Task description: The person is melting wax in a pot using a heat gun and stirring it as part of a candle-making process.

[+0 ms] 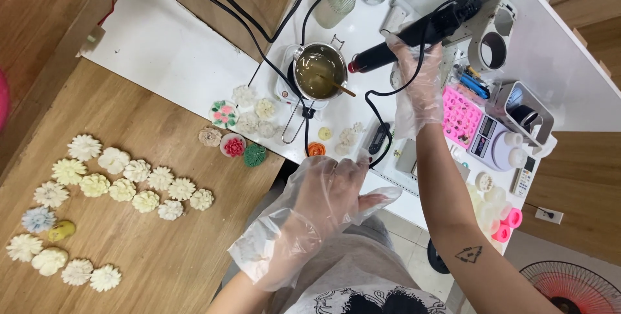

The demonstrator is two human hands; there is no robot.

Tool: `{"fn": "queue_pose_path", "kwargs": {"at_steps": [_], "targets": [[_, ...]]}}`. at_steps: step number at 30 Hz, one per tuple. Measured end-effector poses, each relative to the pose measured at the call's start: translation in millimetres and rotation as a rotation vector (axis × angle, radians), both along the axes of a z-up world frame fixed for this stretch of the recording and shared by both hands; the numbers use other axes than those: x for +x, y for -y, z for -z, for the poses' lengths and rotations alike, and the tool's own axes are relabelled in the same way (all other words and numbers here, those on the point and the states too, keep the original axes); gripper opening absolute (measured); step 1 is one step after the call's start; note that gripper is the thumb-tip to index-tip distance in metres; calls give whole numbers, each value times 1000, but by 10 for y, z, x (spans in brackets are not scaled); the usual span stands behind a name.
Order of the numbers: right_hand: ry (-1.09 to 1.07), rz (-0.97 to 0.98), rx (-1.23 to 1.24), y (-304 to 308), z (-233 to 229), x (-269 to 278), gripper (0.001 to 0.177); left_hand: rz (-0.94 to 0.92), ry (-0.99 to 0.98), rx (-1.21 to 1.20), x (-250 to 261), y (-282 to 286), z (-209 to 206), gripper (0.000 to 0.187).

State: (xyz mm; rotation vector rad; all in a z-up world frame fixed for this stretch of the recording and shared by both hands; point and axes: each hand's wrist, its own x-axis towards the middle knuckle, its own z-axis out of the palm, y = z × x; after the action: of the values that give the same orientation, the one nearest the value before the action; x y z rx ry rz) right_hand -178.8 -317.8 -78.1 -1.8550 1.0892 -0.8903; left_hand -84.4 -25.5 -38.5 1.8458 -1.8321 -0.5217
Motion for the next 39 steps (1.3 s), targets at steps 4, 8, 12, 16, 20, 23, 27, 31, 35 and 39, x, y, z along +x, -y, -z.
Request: {"fn": "queue_pose_path", "kwargs": {"at_steps": [4,8,12,16,20,23,27,31,35,39], "targets": [[10,-24,15,-174,-95,57,28,-79,30,-186,-47,-48,127,82],[51,-43,50,-287,-114,64,27,-145,13,-389,-120,-70,253,79],[39,-17,63,-323,-131,56,24,-110,-17,-345,-24,-38,91,78],[41,3,72,-217,3,-29,23,-83,-5,-246,5,-4,19,77],[44,-43,-20,-172,62,-42,24,-28,9,-136,35,1,-25,80],[23,-106,-44,-255,-110,77,26,-41,39,-120,29,9,-12,80],[57,-165,-24,-206,-76,208,33,32,3,-67,19,33,85,83],[74,-223,-32,-138,0,275,39,49,-14,-19,5,32,129,86],[82,-317,-83,-173,-23,368,37,-1,-38,-40,-25,28,216,84],[-55,-320,-142,-352,-284,444,30,27,-1,39,15,22,177,85]]}}
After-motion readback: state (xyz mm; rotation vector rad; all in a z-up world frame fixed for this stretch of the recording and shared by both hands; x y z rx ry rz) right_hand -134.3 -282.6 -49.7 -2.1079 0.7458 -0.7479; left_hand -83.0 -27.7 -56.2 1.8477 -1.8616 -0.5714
